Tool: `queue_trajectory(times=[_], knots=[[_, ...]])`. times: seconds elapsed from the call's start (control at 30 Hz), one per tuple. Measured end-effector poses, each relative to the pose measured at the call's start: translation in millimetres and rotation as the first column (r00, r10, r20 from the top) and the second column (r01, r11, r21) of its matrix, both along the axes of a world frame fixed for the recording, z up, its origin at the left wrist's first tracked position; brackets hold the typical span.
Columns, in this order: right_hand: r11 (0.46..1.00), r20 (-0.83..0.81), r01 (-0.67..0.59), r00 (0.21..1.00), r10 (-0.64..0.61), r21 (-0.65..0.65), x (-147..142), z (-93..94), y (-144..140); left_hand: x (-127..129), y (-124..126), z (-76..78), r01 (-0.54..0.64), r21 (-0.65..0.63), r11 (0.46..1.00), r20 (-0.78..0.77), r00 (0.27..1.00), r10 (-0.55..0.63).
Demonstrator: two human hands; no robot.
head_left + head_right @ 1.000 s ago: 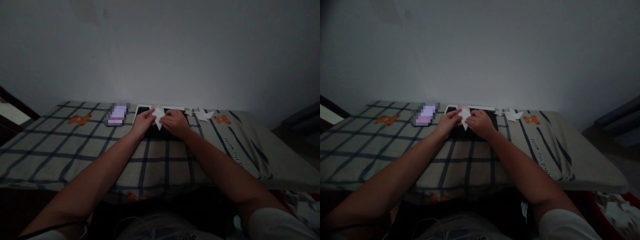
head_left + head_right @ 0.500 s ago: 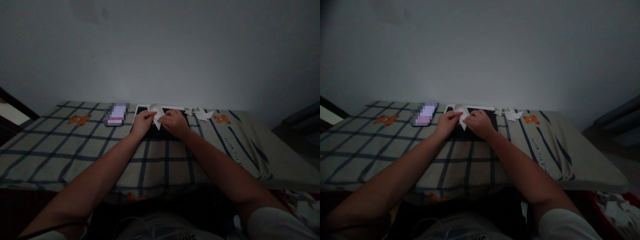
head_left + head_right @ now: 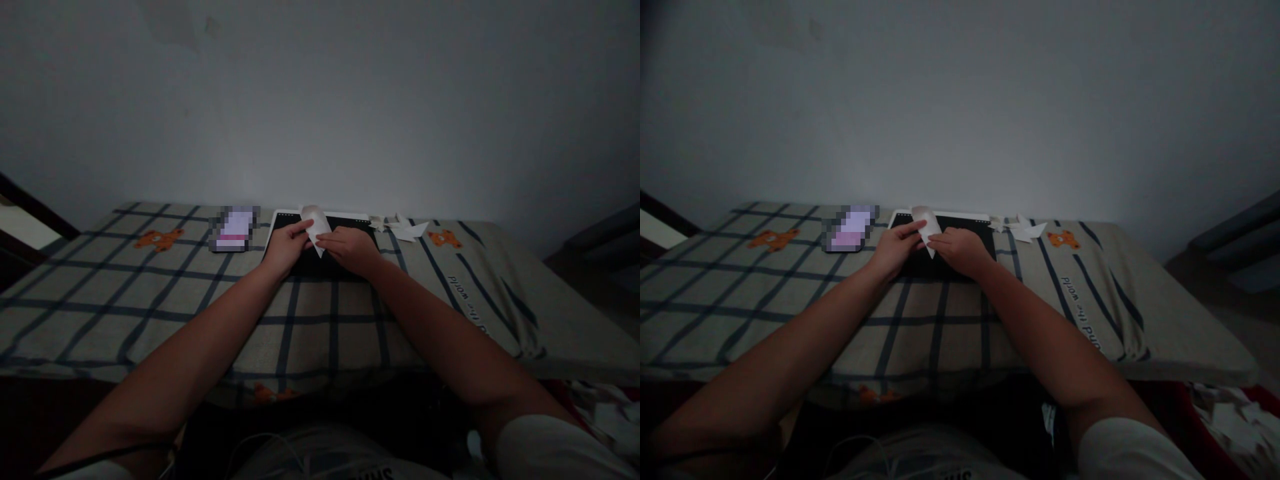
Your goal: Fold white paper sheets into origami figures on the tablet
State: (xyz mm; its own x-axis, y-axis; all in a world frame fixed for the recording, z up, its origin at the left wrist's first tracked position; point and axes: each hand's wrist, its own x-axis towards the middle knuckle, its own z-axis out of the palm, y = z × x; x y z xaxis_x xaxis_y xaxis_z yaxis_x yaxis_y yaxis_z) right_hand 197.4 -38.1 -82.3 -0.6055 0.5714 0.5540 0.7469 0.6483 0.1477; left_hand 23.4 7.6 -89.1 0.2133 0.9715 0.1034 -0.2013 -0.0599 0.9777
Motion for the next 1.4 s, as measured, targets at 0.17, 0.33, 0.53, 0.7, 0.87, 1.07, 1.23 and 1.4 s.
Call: queue_trajectory(times=[0.17,0.33,0.53,0.7,0.87,1.07,1.23,1.4], knots=[[1.0,0.028,-0.012,1.0,0.011,0.02,-0.1,-0.7,0.5,2.2,0.0,-0.7,-0.002,-0.013,1.0,0.013,1.0,0.002],[1.0,0.04,-0.006,0.999,0.006,0.019,-0.2,-1.1,1.1,3.0,-2.1,2.1,-0.003,-0.022,1.0,0.032,0.999,0.004],[1.0,0.039,0.007,0.999,-0.007,0.009,-0.8,-1.1,0.9,-0.2,-3.9,3.7,-0.017,0.019,1.0,-0.028,0.999,0.018],[1.0,0.03,-0.008,1.0,0.008,-0.009,0.0,1.7,-0.9,-3.9,0.5,-1.1,-0.025,0.068,0.997,-0.104,0.994,0.032],[0.999,-0.009,-0.002,1.0,0.002,-0.04,3.5,4.0,-1.6,-6.0,4.8,-3.4,-0.067,0.089,0.994,-0.138,0.987,0.079],[0.997,0.019,-0.014,1.0,0.016,-0.074,2.9,2.5,-1.0,-6.1,6.4,-6.7,-0.059,0.11,0.992,-0.153,0.985,0.076],[0.997,0.077,0.011,0.997,-0.006,-0.076,0.4,1.9,-0.4,-5.4,5.1,-5.5,-0.051,0.101,0.994,-0.171,0.983,0.067],[0.992,0.026,0.027,0.999,-0.024,-0.126,-1.7,5.5,-5.3,-7.2,4.7,-1.7,-0.089,0.145,0.985,-0.205,0.972,0.118]])
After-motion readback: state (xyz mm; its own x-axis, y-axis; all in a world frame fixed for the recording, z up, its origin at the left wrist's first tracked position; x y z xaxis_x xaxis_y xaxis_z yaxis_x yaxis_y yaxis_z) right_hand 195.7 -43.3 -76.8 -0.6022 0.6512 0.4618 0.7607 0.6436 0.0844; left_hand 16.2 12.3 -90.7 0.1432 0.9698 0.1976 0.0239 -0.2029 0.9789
